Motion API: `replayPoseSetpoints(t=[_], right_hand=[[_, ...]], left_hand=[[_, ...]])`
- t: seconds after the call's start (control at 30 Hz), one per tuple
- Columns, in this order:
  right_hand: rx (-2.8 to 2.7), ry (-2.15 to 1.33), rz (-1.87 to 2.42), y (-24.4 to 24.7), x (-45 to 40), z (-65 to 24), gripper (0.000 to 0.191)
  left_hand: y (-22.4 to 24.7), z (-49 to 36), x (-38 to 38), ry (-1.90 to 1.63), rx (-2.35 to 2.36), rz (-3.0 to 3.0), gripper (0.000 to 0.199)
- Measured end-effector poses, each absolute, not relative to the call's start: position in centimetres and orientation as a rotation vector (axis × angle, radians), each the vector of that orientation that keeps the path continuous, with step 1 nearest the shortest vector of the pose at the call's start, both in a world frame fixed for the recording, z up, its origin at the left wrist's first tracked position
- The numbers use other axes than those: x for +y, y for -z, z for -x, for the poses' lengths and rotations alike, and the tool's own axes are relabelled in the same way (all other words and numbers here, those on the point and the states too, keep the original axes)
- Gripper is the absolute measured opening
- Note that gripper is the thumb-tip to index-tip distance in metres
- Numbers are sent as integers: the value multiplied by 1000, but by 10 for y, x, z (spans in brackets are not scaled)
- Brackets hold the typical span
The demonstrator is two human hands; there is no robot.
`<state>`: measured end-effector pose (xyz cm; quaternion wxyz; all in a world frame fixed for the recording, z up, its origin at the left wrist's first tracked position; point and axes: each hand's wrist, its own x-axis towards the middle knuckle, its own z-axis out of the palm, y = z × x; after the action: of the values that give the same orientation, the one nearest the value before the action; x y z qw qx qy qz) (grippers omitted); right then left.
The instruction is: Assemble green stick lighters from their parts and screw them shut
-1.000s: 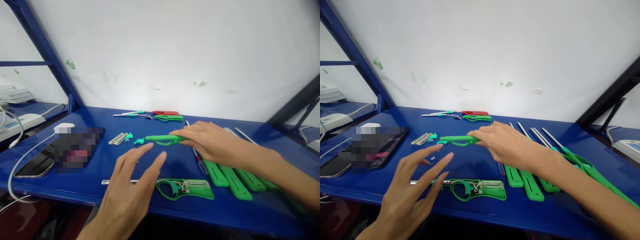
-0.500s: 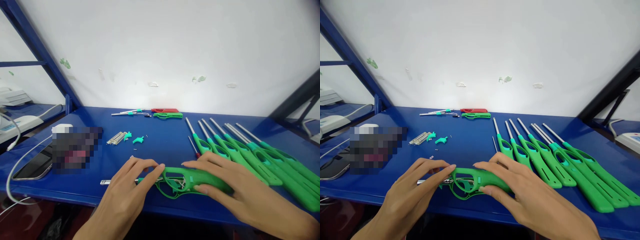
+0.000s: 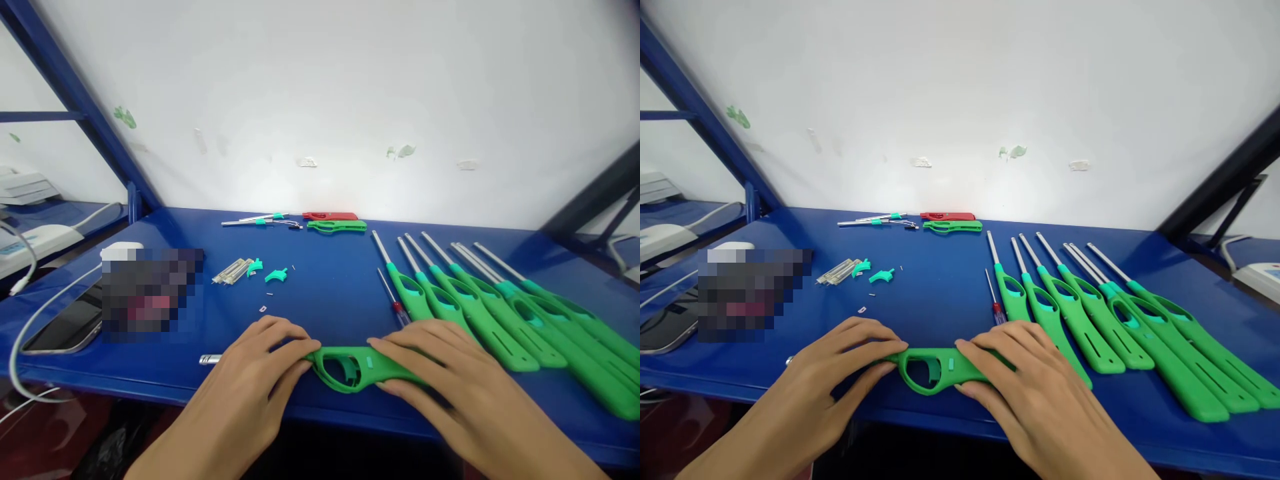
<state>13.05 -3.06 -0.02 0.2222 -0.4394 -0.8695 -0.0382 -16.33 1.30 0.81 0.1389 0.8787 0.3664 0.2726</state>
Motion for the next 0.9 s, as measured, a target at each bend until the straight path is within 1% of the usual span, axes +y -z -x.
replayPoseSetpoints(t=[0.33, 0.53, 0.9], right_hand=[[-2415, 101, 1289, 8, -30, -127, 33], [-2425, 160, 1248, 11, -29, -129, 38], [-2425, 156, 1258, 12, -32, -122, 39]], left_hand=[[-5, 163, 13, -739, 1110, -2543, 30], [-4, 164, 14, -769, 1112, -2562, 31], [-2, 166, 12, -754, 1117, -2598, 29]])
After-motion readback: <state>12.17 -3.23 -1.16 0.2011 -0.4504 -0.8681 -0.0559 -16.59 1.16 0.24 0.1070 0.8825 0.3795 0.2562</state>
